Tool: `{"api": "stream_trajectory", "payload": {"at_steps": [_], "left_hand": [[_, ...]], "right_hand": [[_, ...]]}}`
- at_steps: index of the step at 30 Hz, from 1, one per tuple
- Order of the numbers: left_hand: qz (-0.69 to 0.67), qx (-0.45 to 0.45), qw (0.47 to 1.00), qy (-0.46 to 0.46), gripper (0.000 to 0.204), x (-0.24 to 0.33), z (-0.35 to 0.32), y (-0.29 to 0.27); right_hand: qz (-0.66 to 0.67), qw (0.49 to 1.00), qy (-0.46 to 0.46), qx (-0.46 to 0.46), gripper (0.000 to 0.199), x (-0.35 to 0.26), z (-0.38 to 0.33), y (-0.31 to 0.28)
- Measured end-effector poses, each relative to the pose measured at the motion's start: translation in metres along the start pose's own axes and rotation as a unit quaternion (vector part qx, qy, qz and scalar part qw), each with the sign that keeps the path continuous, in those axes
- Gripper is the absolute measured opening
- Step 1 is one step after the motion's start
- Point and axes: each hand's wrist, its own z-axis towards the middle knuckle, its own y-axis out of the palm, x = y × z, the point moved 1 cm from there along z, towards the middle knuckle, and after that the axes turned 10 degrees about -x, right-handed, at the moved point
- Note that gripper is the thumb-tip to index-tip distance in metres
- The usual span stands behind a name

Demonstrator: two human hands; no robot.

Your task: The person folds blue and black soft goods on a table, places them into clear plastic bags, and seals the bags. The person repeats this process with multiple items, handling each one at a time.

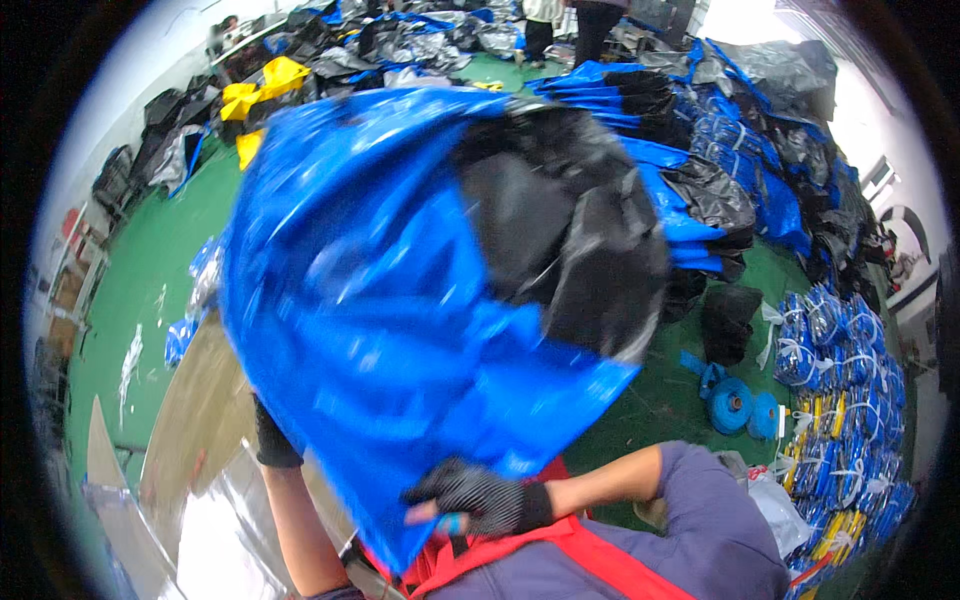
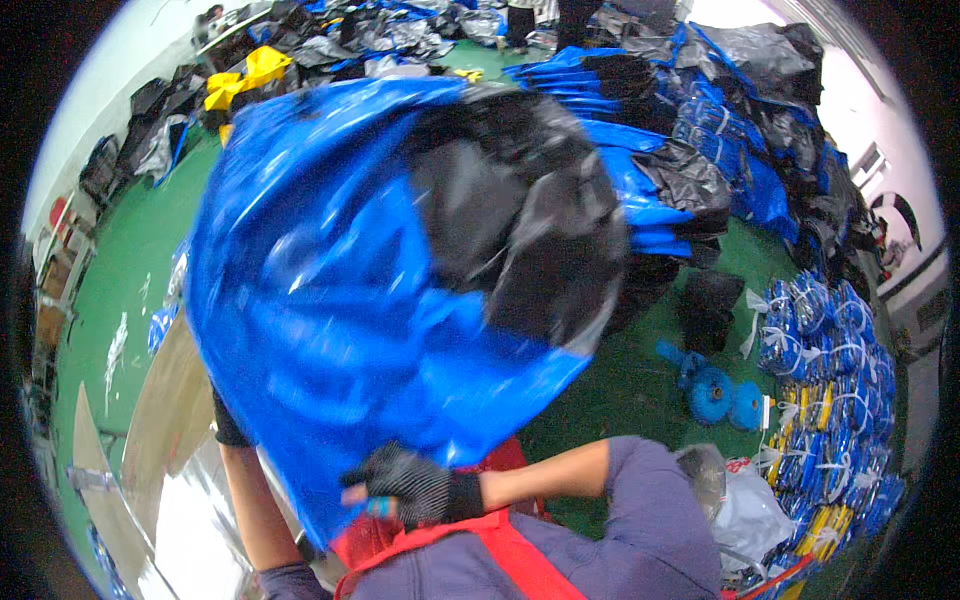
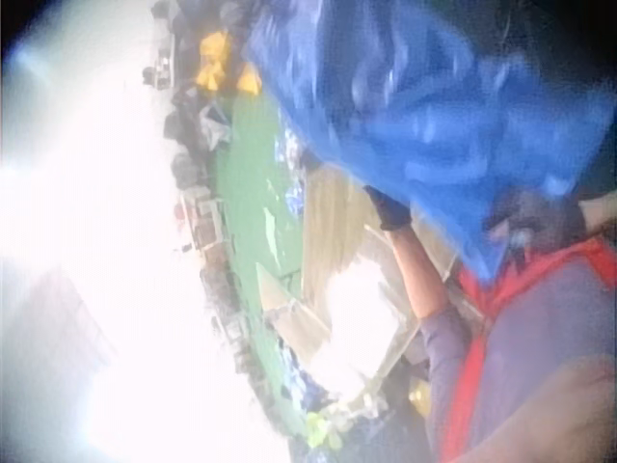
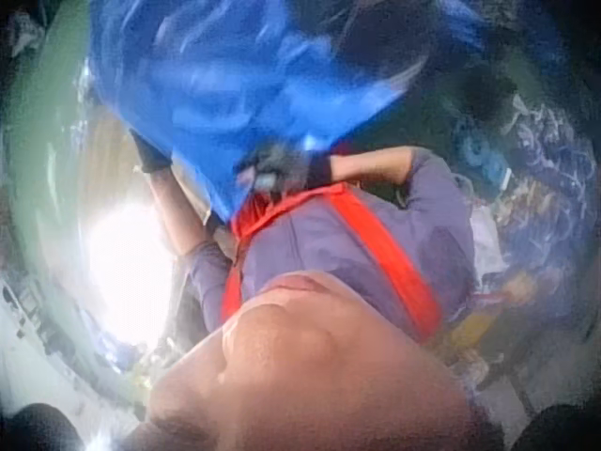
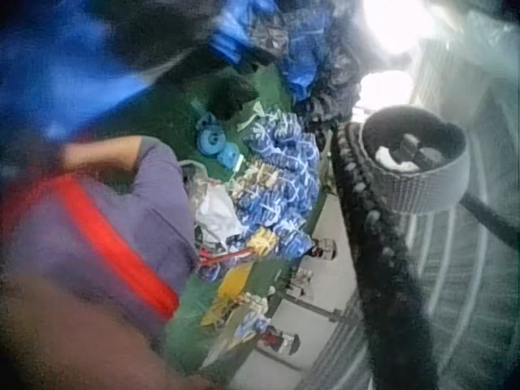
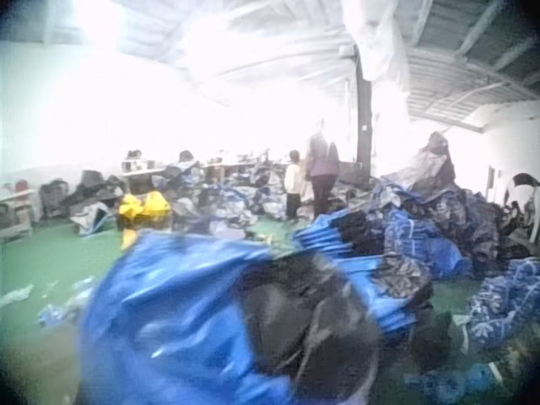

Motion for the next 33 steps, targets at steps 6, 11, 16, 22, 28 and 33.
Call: {"api": "stream_trajectory", "payload": {"at_steps": [6, 11, 16, 22, 28, 33], "left_hand": [[0.327, 0.173, 0.929, 0.017, 0.065, 0.039, -0.138, -0.011], [0.493, 0.208, 0.84, -0.085, 0.063, 0.02, -0.251, 0.003], [0.497, 0.342, 0.787, -0.126, 0.064, -0.029, -0.31, 0.009], [0.512, 0.44, 0.723, -0.15, 0.065, -0.058, -0.373, 0.001], [0.528, 0.527, 0.629, -0.219, 0.066, -0.064, -0.472, -0.031], [0.638, 0.471, 0.393, -0.466, 0.067, 0.009, -0.455, -0.023]], "right_hand": [[0.294, 0.92, 0.084, -0.246, 0.047, 0.022, 0.036, 0.005], [-0.322, 0.867, 0.36, 0.128, 0.042, 0.173, 0.077, -0.159], [-0.436, 0.728, 0.528, -0.004, 0.039, 0.299, 0.058, -0.168], [-0.322, 0.83, 0.453, -0.051, 0.04, 0.274, 0.073, -0.165], [0.4, 0.877, 0.22, 0.149, 0.052, 0.267, 0.029, -0.197], [-0.004, 0.913, 0.404, 0.05, 0.043, 0.265, -0.023, -0.187]]}}
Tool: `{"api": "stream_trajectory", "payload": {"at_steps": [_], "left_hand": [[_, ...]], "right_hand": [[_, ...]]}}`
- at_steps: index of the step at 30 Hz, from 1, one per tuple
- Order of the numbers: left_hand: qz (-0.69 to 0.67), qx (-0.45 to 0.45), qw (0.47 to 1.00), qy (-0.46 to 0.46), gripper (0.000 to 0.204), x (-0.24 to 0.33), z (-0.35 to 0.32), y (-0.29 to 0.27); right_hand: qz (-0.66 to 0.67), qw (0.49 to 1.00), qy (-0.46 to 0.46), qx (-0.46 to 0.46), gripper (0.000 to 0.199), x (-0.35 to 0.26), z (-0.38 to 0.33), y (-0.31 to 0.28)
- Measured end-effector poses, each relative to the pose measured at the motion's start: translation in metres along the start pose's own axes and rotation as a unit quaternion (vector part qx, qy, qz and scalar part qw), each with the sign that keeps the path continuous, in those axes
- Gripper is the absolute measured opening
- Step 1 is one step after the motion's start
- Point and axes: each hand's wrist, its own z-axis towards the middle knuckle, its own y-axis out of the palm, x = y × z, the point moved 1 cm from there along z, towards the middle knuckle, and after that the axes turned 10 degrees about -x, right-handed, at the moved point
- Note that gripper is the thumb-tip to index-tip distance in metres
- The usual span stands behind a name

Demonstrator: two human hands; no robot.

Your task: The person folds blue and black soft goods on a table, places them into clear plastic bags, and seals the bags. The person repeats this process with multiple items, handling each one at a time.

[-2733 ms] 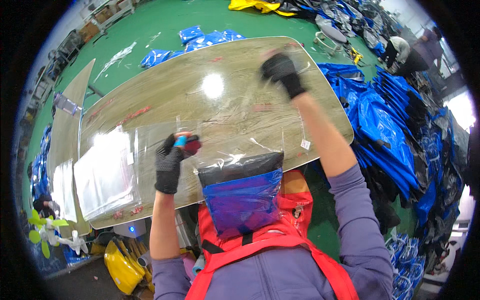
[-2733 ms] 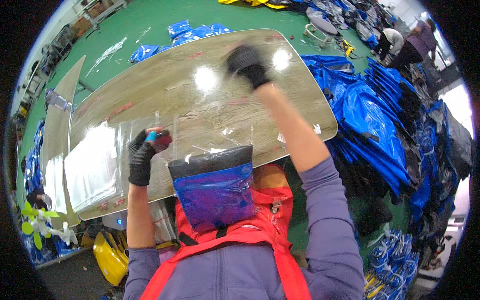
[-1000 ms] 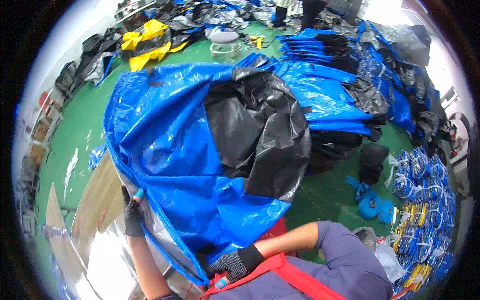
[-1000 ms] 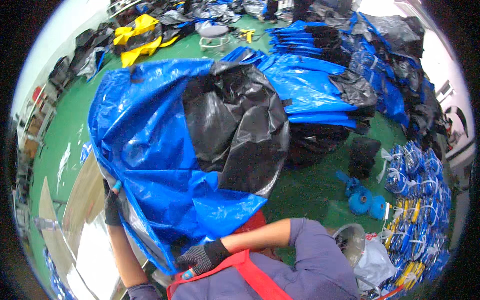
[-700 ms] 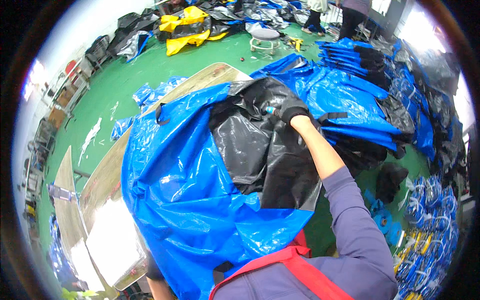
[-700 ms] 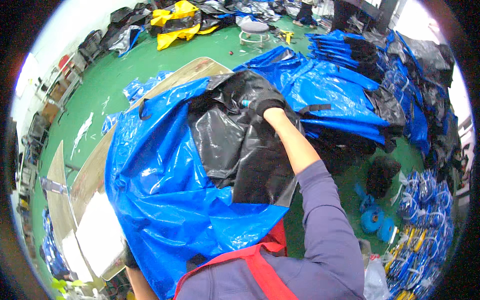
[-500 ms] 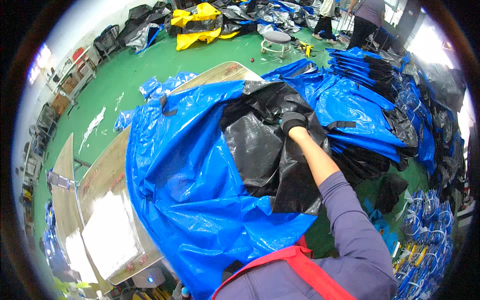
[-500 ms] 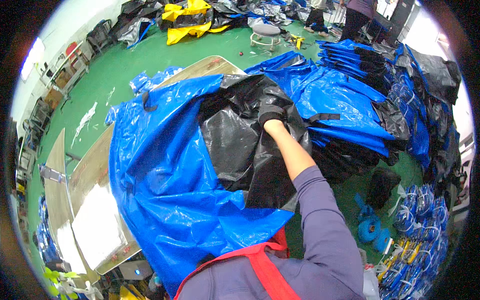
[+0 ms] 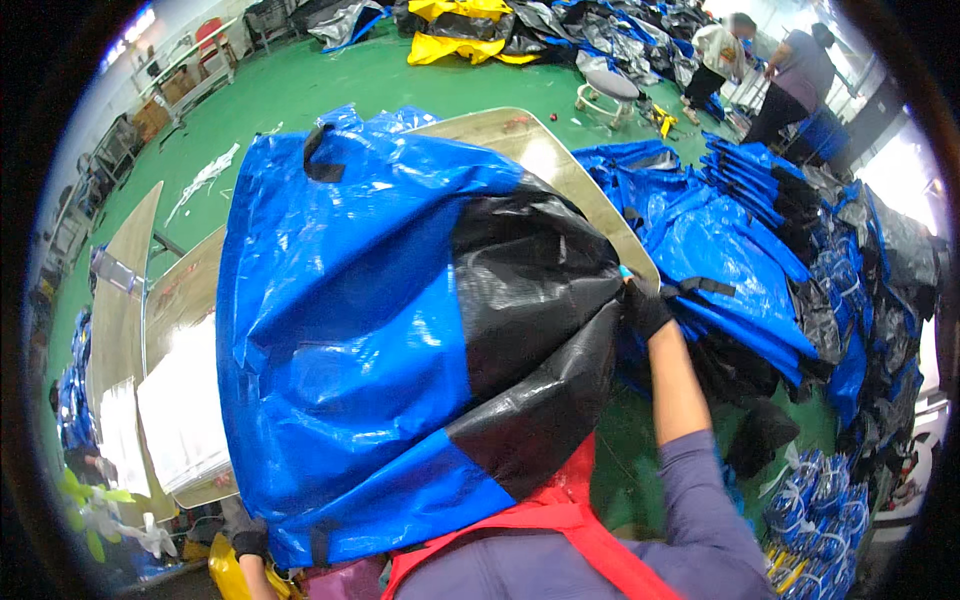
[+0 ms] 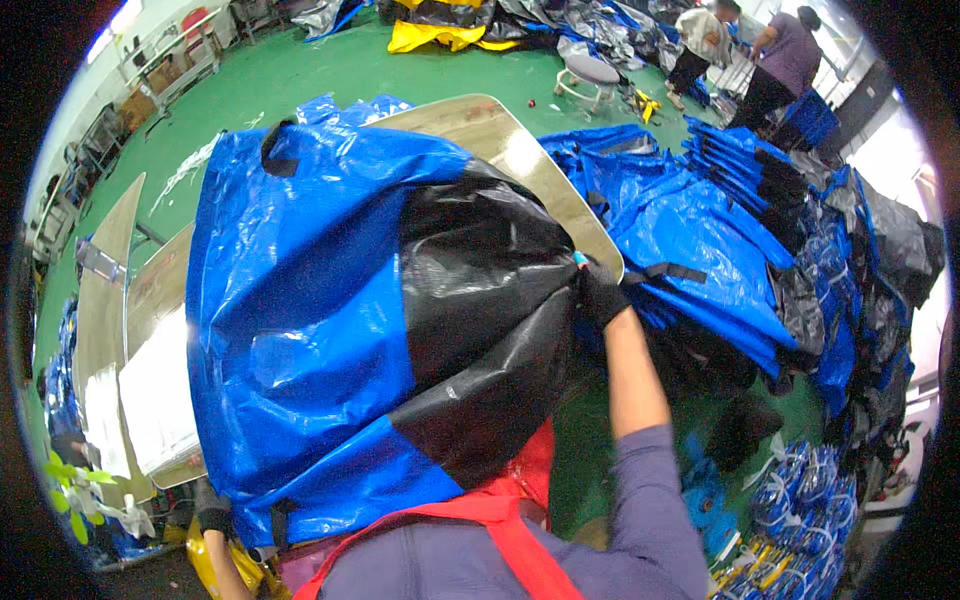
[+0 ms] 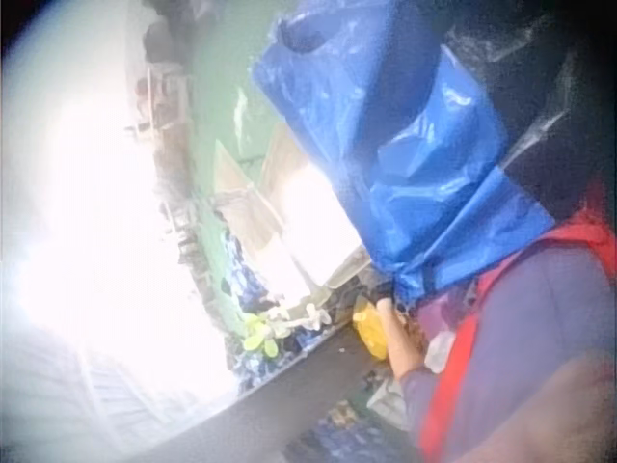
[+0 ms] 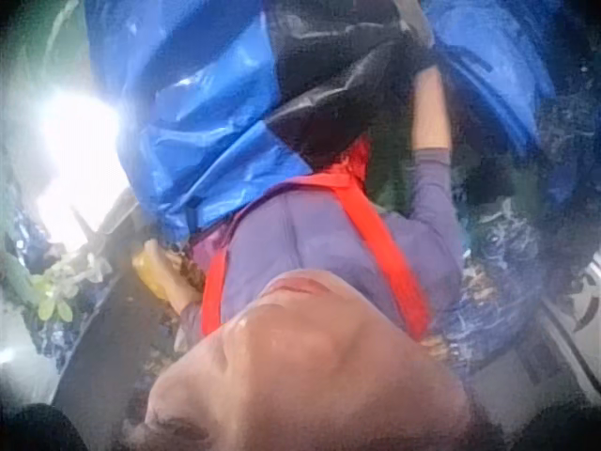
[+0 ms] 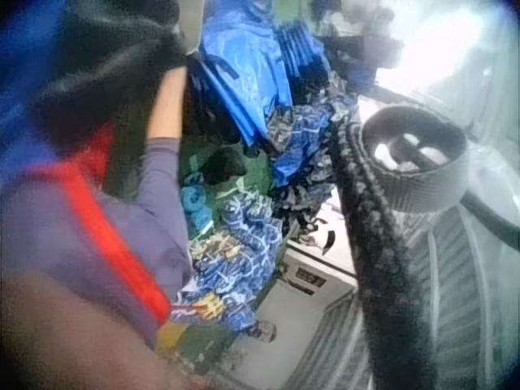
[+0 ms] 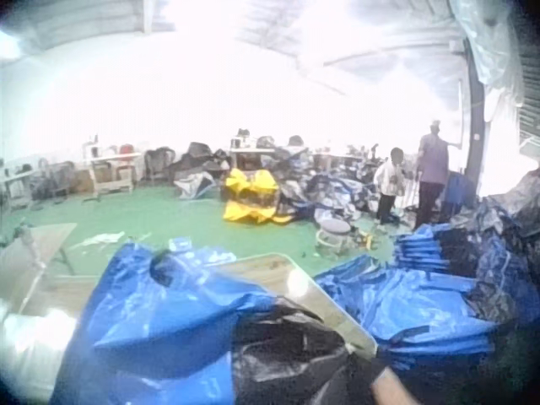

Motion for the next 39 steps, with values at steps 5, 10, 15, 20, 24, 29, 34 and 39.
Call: {"api": "stream_trajectory", "payload": {"at_steps": [5, 10, 15, 20, 24, 29, 34, 39], "left_hand": [[-0.118, 0.129, 0.777, 0.605, 0.05, 0.234, -0.069, -0.039], [-0.076, 0.011, 0.559, 0.825, 0.063, 0.399, -0.133, 0.019], [-0.166, -0.05, 0.549, 0.818, 0.043, 0.414, -0.142, 0.045], [-0.192, -0.09, 0.565, 0.798, 0.037, 0.426, -0.149, 0.049], [-0.234, -0.343, 0.589, 0.694, 0.032, 0.385, -0.099, -0.019], [-0.301, 0.14, 0.889, 0.317, 0.046, 0.262, 0.098, -0.148], [-0.448, -0.289, 0.796, 0.287, 0.049, 0.243, 0.233, -0.121], [-0.498, -0.203, 0.785, 0.308, 0.054, 0.252, 0.256, -0.097]], "right_hand": [[-0.416, 0.872, -0.164, 0.202, 0.049, -0.154, 0.038, -0.017], [-0.461, 0.877, -0.134, 0.025, 0.091, -0.261, 0.162, 0.119], [-0.393, 0.909, -0.136, 0.021, 0.043, -0.253, 0.268, 0.182], [-0.252, 0.925, -0.136, 0.249, 0.025, -0.298, 0.333, 0.173], [-0.414, 0.845, -0.305, 0.146, 0.031, -0.327, 0.276, 0.195], [-0.525, 0.849, -0.059, 0.001, 0.047, -0.283, 0.11, 0.078], [-0.387, 0.913, 0.103, -0.075, 0.061, -0.191, -0.022, 0.043], [-0.095, 0.993, -0.039, 0.05, 0.043, -0.115, -0.023, 0.059]]}}
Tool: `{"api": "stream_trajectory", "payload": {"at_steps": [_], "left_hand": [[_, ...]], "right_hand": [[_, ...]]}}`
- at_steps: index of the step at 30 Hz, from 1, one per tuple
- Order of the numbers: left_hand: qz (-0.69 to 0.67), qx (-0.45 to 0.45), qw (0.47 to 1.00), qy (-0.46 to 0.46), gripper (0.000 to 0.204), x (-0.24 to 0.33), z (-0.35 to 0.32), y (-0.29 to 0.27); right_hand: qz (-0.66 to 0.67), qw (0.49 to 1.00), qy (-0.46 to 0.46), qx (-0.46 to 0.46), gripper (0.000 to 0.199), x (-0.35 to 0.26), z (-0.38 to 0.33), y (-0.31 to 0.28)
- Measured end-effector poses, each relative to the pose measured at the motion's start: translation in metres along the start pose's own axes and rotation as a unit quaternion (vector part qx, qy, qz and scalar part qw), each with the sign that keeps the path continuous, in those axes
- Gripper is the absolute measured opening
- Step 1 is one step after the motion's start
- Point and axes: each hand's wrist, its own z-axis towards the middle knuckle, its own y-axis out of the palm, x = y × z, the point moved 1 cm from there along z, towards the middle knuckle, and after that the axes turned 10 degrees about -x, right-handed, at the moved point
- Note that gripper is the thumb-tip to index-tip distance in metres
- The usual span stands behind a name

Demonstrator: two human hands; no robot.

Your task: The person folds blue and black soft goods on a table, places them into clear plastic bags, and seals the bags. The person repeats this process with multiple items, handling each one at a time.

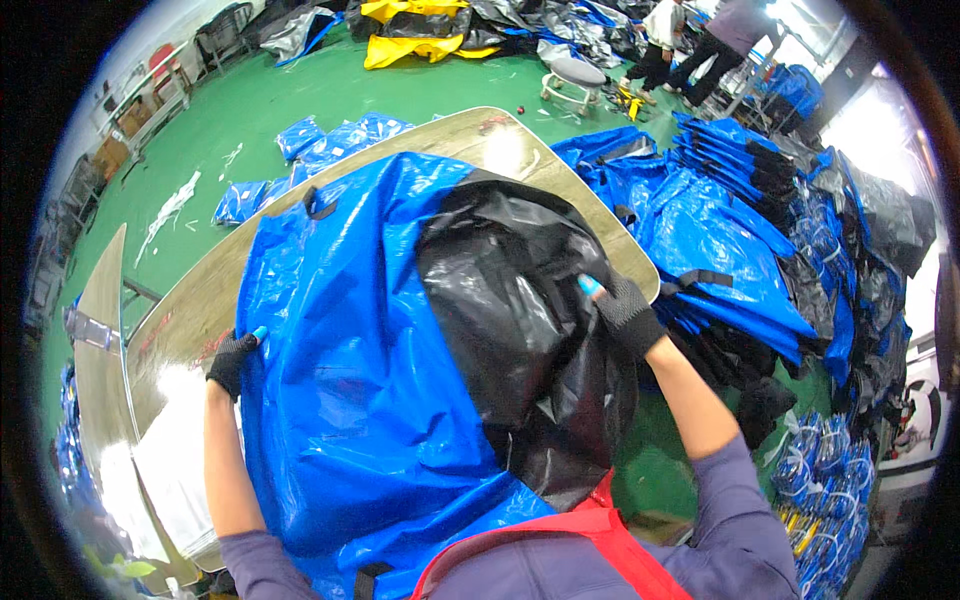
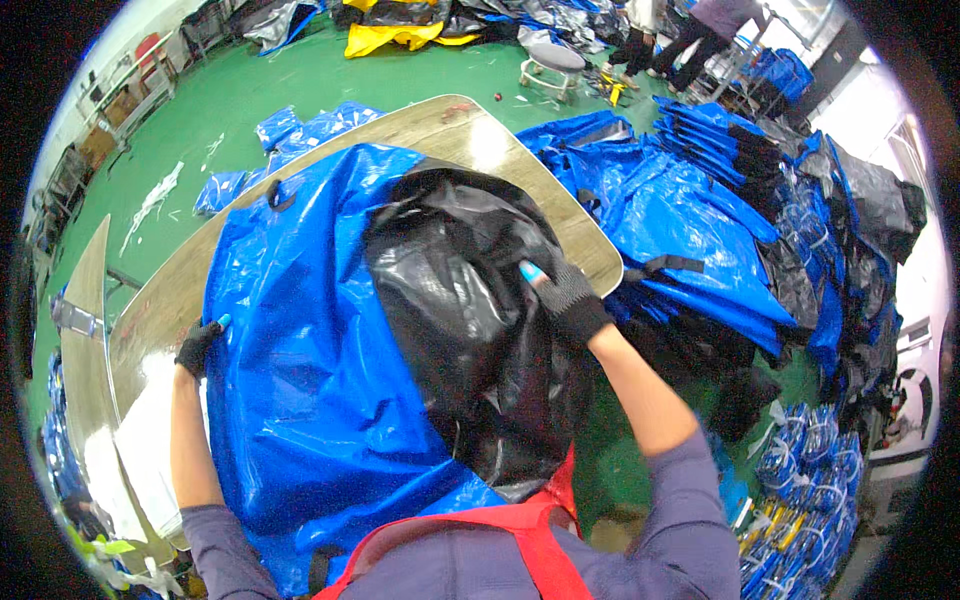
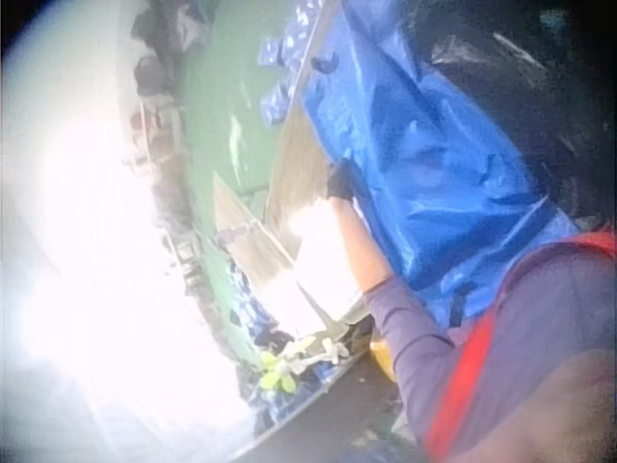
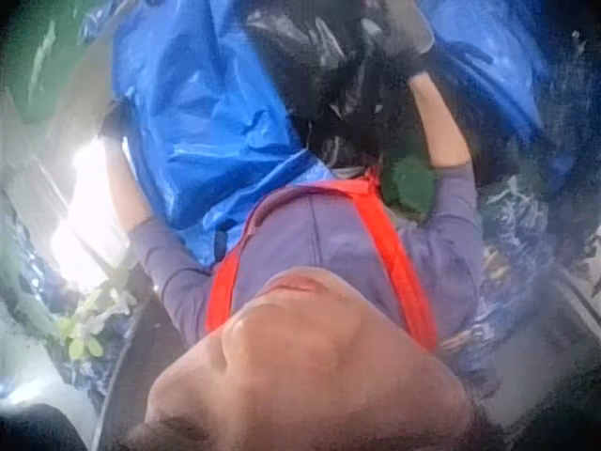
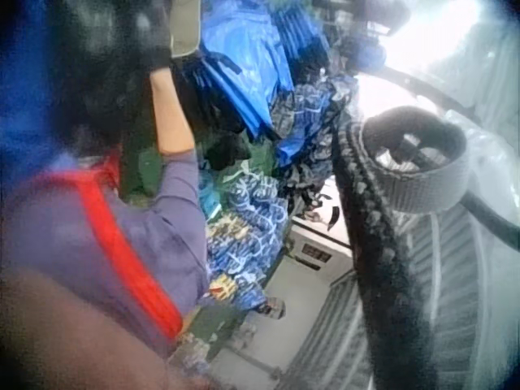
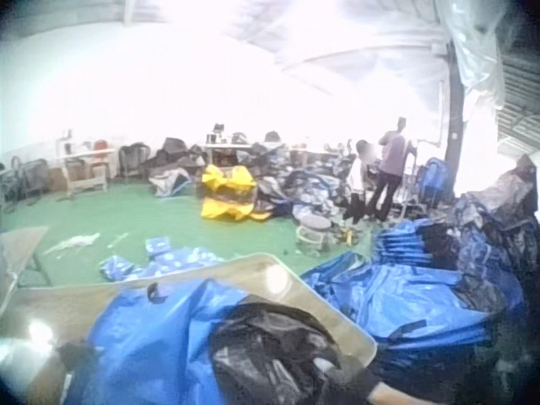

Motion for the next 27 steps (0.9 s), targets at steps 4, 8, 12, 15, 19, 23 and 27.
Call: {"api": "stream_trajectory", "payload": {"at_steps": [4, 8, 12, 15, 19, 23, 27], "left_hand": [[0.086, 0.169, 0.978, 0.09, 0.06, -0.04, -0.01, -0.042], [0.288, 0.29, 0.912, -0.035, 0.066, -0.075, -0.027, -0.062], [0.473, 0.366, 0.778, 0.191, 0.044, -0.004, -0.05, 0.051], [0.355, 0.0, 0.868, 0.347, 0.045, 0.08, -0.05, 0.213], [0.442, -0.105, 0.74, 0.495, 0.058, 0.142, -0.042, 0.37], [0.349, -0.226, 0.819, 0.396, 0.06, 0.132, -0.03, 0.379], [0.506, -0.028, 0.762, 0.403, 0.068, 0.102, -0.023, 0.347]], "right_hand": [[0.122, 0.99, 0.038, 0.055, 0.048, 0.053, 0.061, -0.042], [0.103, 0.991, 0.072, 0.055, 0.052, 0.064, 0.08, -0.062], [0.379, 0.907, 0.178, -0.034, 0.028, 0.053, 0.062, -0.038], [0.353, 0.928, 0.064, -0.1, 0.016, 0.047, 0.06, -0.015], [0.207, 0.929, -0.076, -0.297, 0.024, 0.024, 0.064, 0.033], [0.221, 0.957, -0.006, -0.19, 0.036, -0.02, 0.048, 0.064], [-0.469, 0.866, -0.149, -0.09, 0.041, -0.022, 0.049, 0.027]]}}
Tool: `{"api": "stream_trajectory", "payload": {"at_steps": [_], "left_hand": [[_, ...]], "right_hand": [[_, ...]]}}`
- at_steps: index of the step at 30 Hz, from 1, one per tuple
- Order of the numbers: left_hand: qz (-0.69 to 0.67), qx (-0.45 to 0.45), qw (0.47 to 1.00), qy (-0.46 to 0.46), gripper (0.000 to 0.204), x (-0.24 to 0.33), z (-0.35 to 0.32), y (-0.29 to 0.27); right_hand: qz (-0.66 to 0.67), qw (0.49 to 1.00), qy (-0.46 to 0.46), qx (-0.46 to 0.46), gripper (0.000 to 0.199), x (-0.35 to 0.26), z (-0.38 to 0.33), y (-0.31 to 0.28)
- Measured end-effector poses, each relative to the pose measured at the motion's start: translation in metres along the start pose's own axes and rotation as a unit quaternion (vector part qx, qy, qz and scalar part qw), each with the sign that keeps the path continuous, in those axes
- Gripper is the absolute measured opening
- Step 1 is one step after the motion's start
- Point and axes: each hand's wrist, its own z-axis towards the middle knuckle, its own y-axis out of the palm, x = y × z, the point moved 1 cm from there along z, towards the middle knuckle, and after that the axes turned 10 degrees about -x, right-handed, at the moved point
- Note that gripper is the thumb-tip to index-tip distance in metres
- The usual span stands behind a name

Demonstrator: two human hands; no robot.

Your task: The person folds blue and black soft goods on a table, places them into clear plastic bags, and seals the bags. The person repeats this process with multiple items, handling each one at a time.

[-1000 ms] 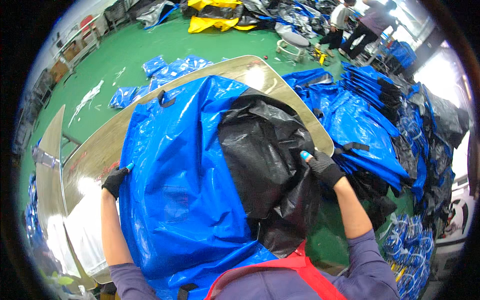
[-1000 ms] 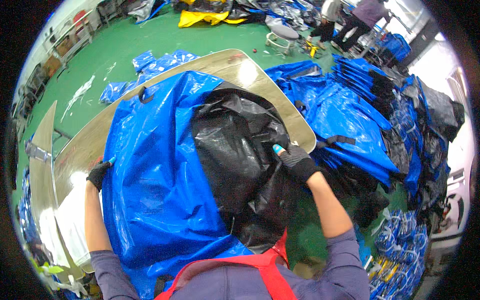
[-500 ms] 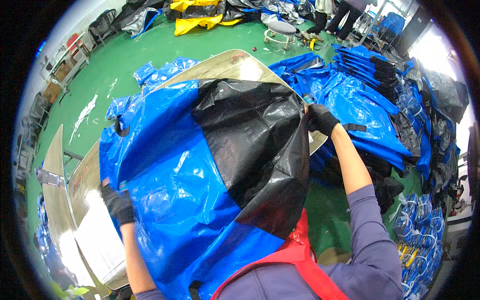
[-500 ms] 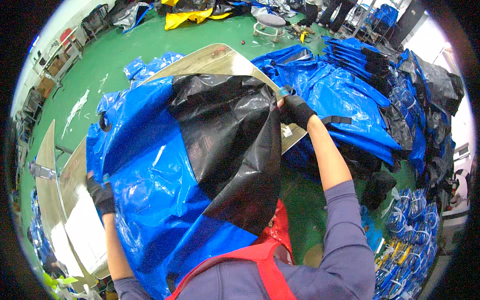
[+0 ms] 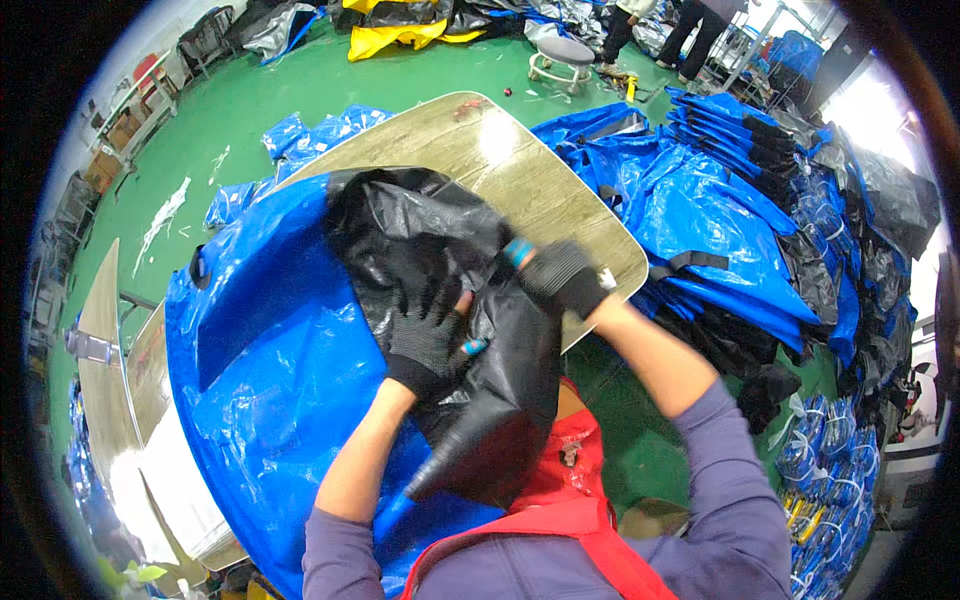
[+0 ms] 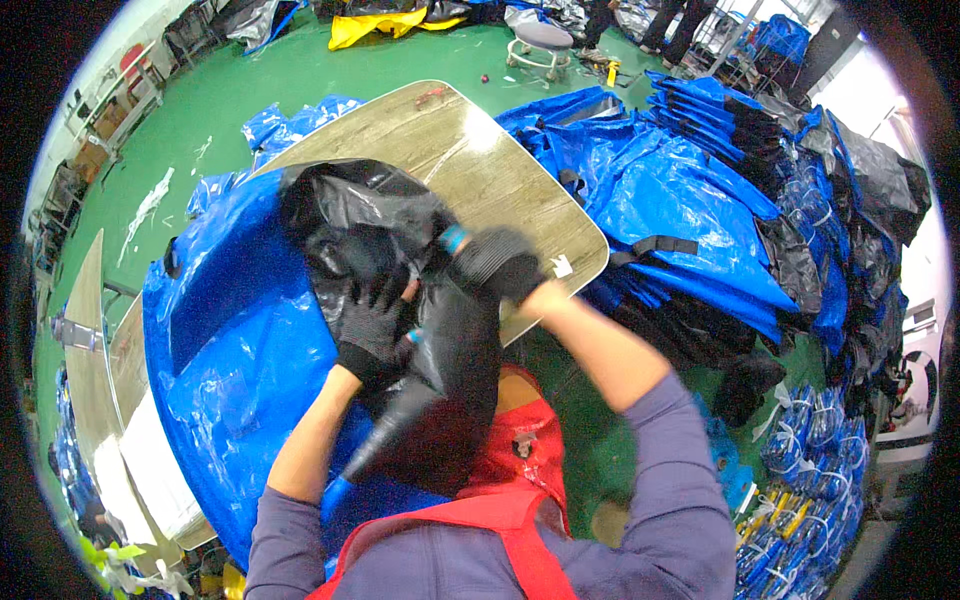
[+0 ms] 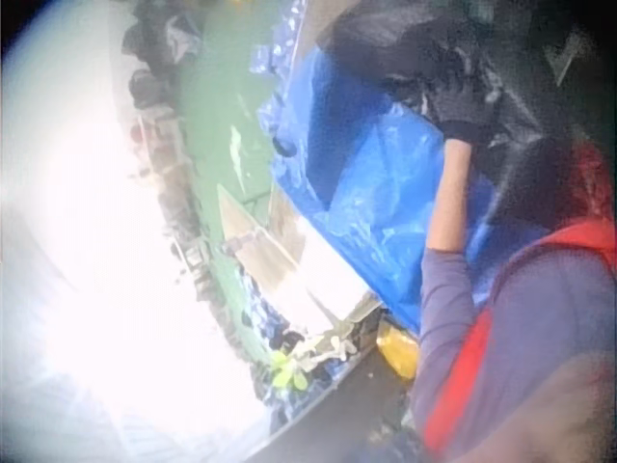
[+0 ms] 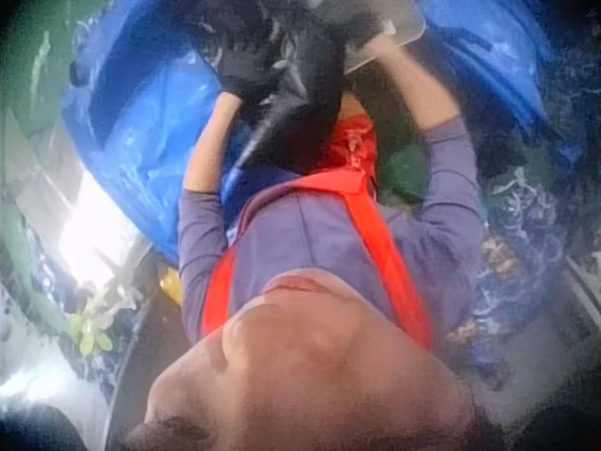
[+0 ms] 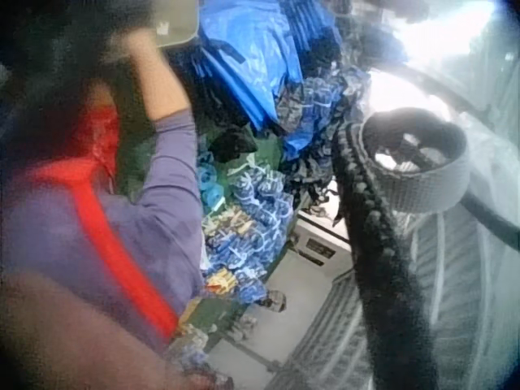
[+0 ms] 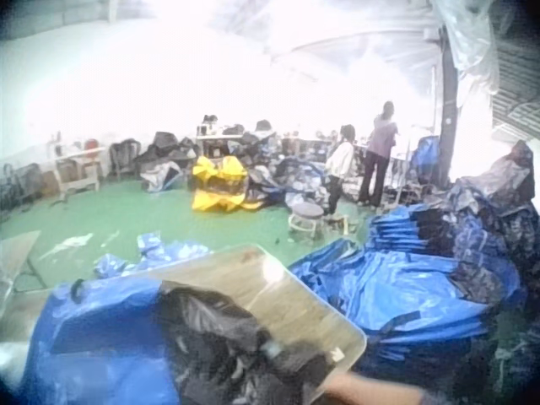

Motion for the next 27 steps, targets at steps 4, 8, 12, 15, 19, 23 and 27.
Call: {"api": "stream_trajectory", "payload": {"at_steps": [4, 8, 12, 15, 19, 23, 27], "left_hand": [[-0.051, -0.036, 0.998, 0.006, 0.063, -0.01, -0.003, 0.015], [-0.012, -0.021, 0.999, 0.024, 0.064, -0.006, 0.006, 0.024], [-0.022, -0.053, 0.998, -0.006, 0.062, 0.002, 0.008, 0.03], [0.027, -0.128, 0.991, 0.016, 0.052, 0.011, -0.007, 0.02], [-0.247, -0.314, 0.917, 0.01, 0.041, 0.029, -0.045, -0.031], [-0.438, -0.127, 0.875, -0.164, 0.067, 0.067, -0.064, -0.101], [-0.065, 0.026, 0.996, -0.051, 0.093, 0.134, -0.091, -0.112]], "right_hand": [[0.214, 0.944, 0.248, -0.041, 0.035, 0.092, -0.02, 0.004], [0.102, 0.94, 0.311, -0.093, 0.03, 0.083, -0.026, -0.018], [0.112, 0.978, -0.089, 0.155, 0.027, 0.015, 0.018, -0.057], [0.185, 0.982, -0.023, -0.032, 0.051, 0.005, 0.078, -0.04], [0.049, 0.991, 0.088, -0.085, 0.07, 0.013, 0.108, 0.025], [0.097, 0.983, 0.089, -0.126, 0.073, 0.021, 0.108, 0.056], [0.102, 0.982, 0.098, -0.124, 0.076, 0.019, 0.11, 0.047]]}}
